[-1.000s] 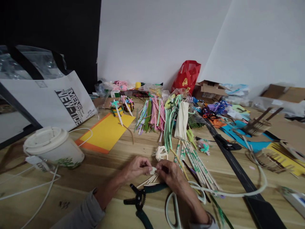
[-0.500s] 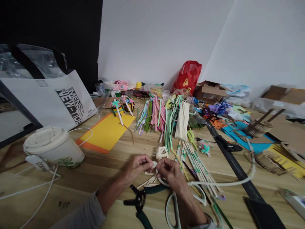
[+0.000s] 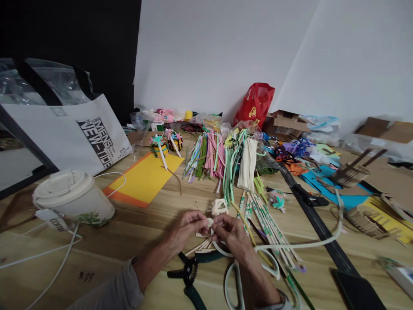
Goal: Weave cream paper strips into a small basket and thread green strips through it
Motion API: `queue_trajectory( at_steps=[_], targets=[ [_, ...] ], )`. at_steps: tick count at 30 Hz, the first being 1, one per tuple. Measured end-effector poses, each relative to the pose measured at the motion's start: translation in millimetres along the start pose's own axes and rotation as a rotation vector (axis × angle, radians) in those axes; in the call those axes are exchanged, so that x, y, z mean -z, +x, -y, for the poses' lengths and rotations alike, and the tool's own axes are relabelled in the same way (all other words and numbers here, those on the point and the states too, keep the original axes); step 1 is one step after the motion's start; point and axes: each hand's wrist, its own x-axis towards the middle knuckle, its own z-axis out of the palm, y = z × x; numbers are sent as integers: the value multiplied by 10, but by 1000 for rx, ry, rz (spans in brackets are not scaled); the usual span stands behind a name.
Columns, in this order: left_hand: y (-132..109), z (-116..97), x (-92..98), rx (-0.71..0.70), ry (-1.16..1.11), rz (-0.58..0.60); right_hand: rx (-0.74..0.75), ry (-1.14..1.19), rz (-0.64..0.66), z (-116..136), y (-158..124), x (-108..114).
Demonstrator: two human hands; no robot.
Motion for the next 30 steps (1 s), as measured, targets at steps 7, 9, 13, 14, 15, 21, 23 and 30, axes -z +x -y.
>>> queue_trajectory(
  at_steps=[7,9,13,14,15,21,23,30],
  targets=[
    [-12,-26,-27,-8,-3,-4,3,-6,11,32,-2,-5],
    [-22,-39,-41,-21,5,-15,9,-8,5,34,-1,-12],
    [-36,-39,-59,-35,19,-23,4,-24,-12,-10,12,-3],
    [-35,-33,-59,-39,24,-22,6,-23,-11,-22,15,-1],
    [-33,-27,-56,-41,26,-19,12,-24,-8,-30,16,-1],
    [-13,-42,-5,46,13,60,83,-62,-8,56,-28,-42],
    [-14,-74,6,85,-1,106,89,-80,-6,100,-45,-52],
    [-5,-160,52,55,112,123,51,-159,80,126,-87,-54]
  ],
)
